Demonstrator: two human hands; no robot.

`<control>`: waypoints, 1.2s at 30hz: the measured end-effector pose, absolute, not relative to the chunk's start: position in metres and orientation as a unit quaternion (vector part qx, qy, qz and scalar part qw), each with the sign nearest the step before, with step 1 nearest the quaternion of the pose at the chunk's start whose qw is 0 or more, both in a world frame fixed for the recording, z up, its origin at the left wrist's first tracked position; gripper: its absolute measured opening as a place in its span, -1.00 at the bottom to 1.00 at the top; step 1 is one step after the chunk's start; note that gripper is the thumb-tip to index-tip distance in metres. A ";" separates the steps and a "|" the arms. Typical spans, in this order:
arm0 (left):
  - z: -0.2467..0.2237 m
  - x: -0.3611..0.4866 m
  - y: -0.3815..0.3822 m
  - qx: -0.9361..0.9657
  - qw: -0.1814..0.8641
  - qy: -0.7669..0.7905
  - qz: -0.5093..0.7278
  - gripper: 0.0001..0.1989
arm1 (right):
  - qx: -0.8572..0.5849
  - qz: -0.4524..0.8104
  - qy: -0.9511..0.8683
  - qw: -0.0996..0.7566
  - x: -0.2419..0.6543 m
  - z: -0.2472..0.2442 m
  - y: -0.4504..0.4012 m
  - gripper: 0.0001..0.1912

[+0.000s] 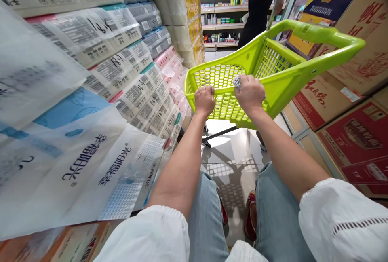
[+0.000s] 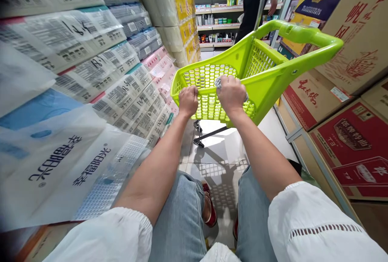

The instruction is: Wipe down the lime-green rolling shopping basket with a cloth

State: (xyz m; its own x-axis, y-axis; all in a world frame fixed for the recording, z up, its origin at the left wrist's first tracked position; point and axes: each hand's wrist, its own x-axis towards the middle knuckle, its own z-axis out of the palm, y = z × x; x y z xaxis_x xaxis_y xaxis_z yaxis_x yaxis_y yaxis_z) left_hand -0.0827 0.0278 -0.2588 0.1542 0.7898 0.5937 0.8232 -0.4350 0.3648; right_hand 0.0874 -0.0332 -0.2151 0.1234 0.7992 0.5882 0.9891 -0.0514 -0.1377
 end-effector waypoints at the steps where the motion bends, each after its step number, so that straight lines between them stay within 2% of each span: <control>1: -0.259 -0.082 0.028 -0.757 0.023 -0.534 -0.376 -0.72 | -0.713 -0.189 -0.620 0.267 0.095 -0.214 -0.033 -0.58; 7: -0.262 -0.075 0.028 -0.740 0.025 -0.553 -0.382 -0.72 | -0.688 -0.173 -0.650 0.272 0.069 -0.223 -0.030 -0.56; 12: -0.263 -0.080 0.027 -0.756 0.041 -0.538 -0.369 -0.80 | -0.634 -0.141 -0.714 0.263 0.029 -0.231 -0.030 -0.55; 21: -0.244 -0.088 0.027 -0.755 0.034 -0.566 -0.330 -0.68 | -0.695 -0.189 -0.643 0.260 0.112 -0.215 -0.040 -0.52; 25: -0.235 -0.061 0.022 -0.778 0.050 -0.530 -0.333 -0.70 | -0.682 -0.179 -0.648 0.288 0.105 -0.218 -0.037 -0.52; 31: -0.239 -0.028 0.023 -0.809 0.017 -0.489 -0.326 -0.77 | -0.657 -0.153 -0.686 0.272 0.073 -0.223 -0.034 -0.54; 36: -0.244 -0.035 0.031 -0.810 0.030 -0.482 -0.333 -0.71 | -0.666 -0.173 -0.678 0.259 0.102 -0.217 -0.036 -0.53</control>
State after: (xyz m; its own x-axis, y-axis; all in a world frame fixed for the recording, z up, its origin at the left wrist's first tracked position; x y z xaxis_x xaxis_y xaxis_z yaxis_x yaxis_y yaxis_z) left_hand -0.0350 0.0315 -0.2444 0.3145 0.7601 0.5686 0.8005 -0.5343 0.2716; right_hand 0.1022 -0.0361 -0.2167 0.0204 0.8132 0.5817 0.9924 0.0539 -0.1102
